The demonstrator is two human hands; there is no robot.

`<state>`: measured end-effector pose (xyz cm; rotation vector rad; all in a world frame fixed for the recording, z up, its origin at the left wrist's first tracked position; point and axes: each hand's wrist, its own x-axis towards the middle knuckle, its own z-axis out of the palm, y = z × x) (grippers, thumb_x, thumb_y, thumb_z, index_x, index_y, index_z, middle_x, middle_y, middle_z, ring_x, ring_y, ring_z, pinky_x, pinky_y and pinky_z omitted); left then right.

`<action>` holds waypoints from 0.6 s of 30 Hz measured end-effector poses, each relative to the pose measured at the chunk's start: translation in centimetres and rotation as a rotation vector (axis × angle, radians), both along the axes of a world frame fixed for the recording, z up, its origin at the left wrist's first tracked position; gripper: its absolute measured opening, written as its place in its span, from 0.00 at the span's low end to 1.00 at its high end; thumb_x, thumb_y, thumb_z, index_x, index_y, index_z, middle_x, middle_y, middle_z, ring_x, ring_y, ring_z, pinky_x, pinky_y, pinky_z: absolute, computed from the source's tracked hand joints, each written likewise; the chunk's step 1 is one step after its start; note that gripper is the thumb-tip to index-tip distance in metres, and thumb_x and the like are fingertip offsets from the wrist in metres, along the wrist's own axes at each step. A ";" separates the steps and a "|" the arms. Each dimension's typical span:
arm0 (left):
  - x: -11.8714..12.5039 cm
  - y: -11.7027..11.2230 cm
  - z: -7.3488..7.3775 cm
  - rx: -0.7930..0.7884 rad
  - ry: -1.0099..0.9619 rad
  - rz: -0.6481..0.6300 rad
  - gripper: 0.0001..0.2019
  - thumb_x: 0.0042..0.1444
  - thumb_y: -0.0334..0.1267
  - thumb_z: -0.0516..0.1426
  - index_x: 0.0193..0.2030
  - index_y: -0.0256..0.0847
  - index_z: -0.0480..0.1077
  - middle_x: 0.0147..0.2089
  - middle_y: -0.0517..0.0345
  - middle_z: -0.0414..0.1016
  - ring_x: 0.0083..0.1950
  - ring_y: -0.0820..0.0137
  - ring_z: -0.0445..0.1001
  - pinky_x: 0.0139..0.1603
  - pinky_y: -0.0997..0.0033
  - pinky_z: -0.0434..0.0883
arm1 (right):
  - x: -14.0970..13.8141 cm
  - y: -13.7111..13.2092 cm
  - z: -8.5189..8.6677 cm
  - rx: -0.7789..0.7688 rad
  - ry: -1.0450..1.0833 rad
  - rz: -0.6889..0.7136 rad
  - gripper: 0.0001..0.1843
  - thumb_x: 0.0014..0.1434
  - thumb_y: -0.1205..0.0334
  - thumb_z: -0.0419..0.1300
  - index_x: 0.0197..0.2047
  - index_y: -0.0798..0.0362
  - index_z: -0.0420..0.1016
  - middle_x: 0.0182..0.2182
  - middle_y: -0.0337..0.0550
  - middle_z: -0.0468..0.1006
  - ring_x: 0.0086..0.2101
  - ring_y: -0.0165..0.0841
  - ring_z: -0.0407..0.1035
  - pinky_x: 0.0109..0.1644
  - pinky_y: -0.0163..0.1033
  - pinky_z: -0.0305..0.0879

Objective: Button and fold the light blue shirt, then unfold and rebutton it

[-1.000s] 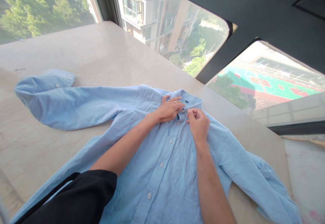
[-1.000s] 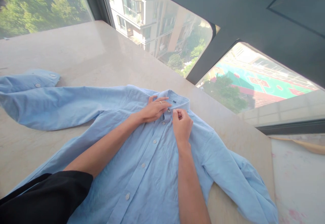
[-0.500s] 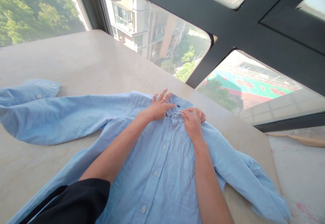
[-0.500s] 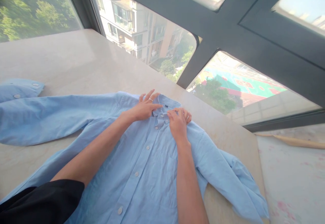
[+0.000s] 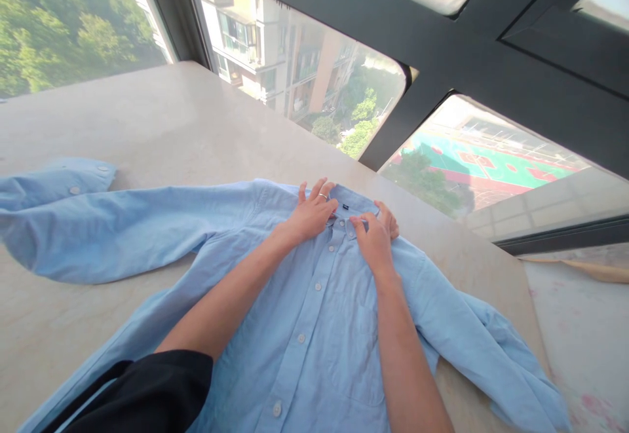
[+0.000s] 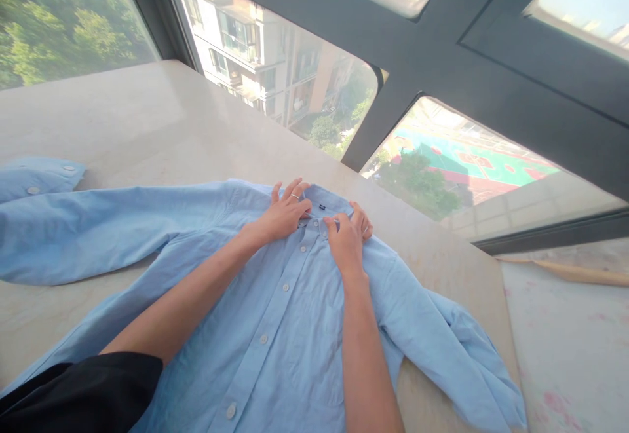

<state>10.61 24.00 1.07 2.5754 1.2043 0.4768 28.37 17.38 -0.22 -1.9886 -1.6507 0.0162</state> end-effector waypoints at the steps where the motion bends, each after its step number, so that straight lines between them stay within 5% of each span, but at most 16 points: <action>1: -0.1 0.0 0.0 0.009 0.003 0.011 0.11 0.61 0.27 0.49 0.42 0.42 0.71 0.74 0.43 0.52 0.77 0.54 0.40 0.69 0.30 0.39 | 0.1 0.0 0.0 -0.002 0.014 -0.016 0.15 0.64 0.51 0.56 0.36 0.52 0.77 0.63 0.56 0.61 0.63 0.49 0.51 0.65 0.64 0.42; 12: -0.2 0.2 0.3 0.003 -0.005 0.067 0.10 0.61 0.28 0.50 0.43 0.41 0.71 0.73 0.42 0.53 0.76 0.51 0.44 0.68 0.32 0.46 | 0.7 0.1 -0.2 -0.056 0.142 -0.072 0.14 0.62 0.52 0.58 0.34 0.53 0.77 0.57 0.59 0.70 0.61 0.49 0.59 0.64 0.60 0.52; 15: -0.3 0.6 0.0 -0.047 -0.052 0.061 0.14 0.62 0.31 0.52 0.53 0.42 0.69 0.75 0.41 0.47 0.75 0.52 0.48 0.69 0.39 0.52 | 1.1 0.3 -0.4 0.009 0.258 0.008 0.17 0.61 0.51 0.58 0.47 0.53 0.76 0.55 0.57 0.72 0.61 0.46 0.60 0.65 0.55 0.55; 18: -0.8 1.4 -0.1 -0.108 -0.174 0.056 0.25 0.63 0.33 0.53 0.67 0.43 0.57 0.75 0.41 0.48 0.73 0.56 0.55 0.69 0.52 0.60 | 2.2 0.3 -0.7 0.058 0.425 0.105 0.33 0.61 0.49 0.58 0.65 0.53 0.61 0.63 0.55 0.65 0.64 0.42 0.57 0.68 0.52 0.53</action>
